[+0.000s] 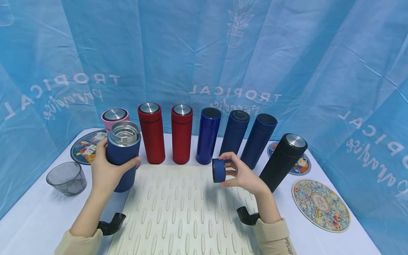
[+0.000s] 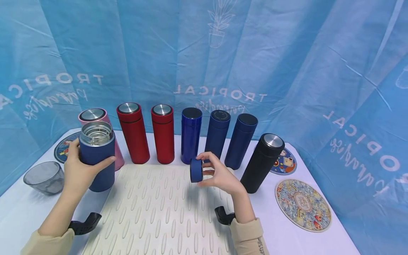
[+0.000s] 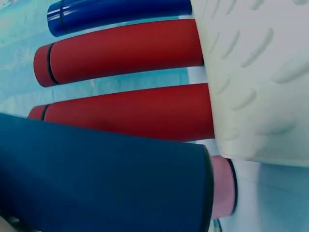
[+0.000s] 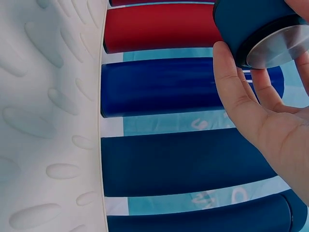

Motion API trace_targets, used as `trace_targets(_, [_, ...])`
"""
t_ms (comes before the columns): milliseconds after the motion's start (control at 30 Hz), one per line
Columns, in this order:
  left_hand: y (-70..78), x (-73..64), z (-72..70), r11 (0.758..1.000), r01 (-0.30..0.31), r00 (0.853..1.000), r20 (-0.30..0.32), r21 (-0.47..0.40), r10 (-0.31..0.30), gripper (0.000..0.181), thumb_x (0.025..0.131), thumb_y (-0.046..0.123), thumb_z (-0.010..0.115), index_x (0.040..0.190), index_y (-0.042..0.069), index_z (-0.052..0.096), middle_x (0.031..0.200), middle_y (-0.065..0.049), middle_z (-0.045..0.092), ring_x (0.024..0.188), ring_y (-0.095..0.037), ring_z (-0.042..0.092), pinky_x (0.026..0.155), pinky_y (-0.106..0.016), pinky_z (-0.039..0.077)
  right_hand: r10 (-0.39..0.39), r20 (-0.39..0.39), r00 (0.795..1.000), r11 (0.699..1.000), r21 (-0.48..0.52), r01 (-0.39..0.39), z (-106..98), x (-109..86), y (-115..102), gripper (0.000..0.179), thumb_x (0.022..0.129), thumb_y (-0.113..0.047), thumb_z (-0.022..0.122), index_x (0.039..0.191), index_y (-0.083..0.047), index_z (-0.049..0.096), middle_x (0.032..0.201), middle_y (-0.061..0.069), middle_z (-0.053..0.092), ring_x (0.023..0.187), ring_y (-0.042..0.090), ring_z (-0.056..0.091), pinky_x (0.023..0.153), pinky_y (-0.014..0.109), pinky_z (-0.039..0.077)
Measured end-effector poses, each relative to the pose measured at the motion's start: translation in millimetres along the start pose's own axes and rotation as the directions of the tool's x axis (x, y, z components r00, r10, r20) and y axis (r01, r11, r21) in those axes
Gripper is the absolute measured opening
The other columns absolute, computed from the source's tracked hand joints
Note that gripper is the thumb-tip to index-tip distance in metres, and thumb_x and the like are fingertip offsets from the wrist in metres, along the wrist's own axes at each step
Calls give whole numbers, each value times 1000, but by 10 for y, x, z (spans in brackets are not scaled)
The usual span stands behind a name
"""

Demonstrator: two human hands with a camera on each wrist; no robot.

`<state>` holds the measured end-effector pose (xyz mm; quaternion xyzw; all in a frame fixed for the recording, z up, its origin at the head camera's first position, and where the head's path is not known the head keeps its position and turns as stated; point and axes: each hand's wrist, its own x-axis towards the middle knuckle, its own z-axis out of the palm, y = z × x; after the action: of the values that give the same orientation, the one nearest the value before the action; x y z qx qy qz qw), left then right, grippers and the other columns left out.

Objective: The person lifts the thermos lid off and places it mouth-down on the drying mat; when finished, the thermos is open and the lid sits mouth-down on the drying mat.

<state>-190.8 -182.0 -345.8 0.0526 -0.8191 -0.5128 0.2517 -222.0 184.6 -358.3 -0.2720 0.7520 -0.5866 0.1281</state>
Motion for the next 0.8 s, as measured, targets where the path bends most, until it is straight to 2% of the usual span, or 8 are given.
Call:
trace_targets(133, [-83, -4, -65, 994, 88, 993, -67, -70, -92, 89, 71, 22, 80, 142, 20, 25, 138, -11, 41, 124, -31, 39, 101, -57, 32, -5, 1, 1000, 1000, 1, 5, 4, 5, -4, 69, 69, 5, 73, 126, -6, 36, 123, 15, 45, 108, 28, 51, 95, 41, 44])
trace_targets(233, [-126, -10, -100, 979, 147, 982, -101, -138, -162, 86, 74, 22, 77, 141, 25, 23, 141, -7, 37, 128, -27, 36, 105, -52, 28, -3, -3, 1000, 1000, 0, 3, 5, 6, -7, 69, 69, 6, 73, 125, -6, 36, 123, 15, 45, 108, 28, 51, 96, 42, 43])
trace_targets(367, [-173, -23, -128, 956, 193, 967, -123, -219, -223, 83, 76, 20, 75, 140, 27, 22, 142, -2, 33, 129, -19, 33, 109, -44, 25, 0, -4, 1000, 1000, -3, 0, 8, 5, -10, 69, 69, 6, 73, 125, -6, 36, 123, 15, 45, 108, 28, 51, 96, 43, 43])
trace_targets(600, [-250, -54, -160, 957, 183, 960, -168, -227, -224, 84, 75, 17, 76, 138, 27, 22, 141, -1, 32, 126, -14, 33, 107, -35, 26, 7, -3, 1000, 1000, -6, -7, 11, 2, -14, 69, 69, 5, 73, 126, -6, 35, 123, 15, 45, 109, 27, 51, 96, 44, 42])
trace_targets(800, [-285, -73, -167, 943, 186, 952, -186, -276, -243, 87, 74, 14, 77, 138, 28, 20, 140, 0, 30, 124, -11, 32, 104, -30, 28, 15, -7, 1000, 1000, -8, -15, 10, 3, -18, 69, 68, 5, 74, 126, -7, 36, 124, 15, 45, 109, 28, 51, 96, 44, 42])
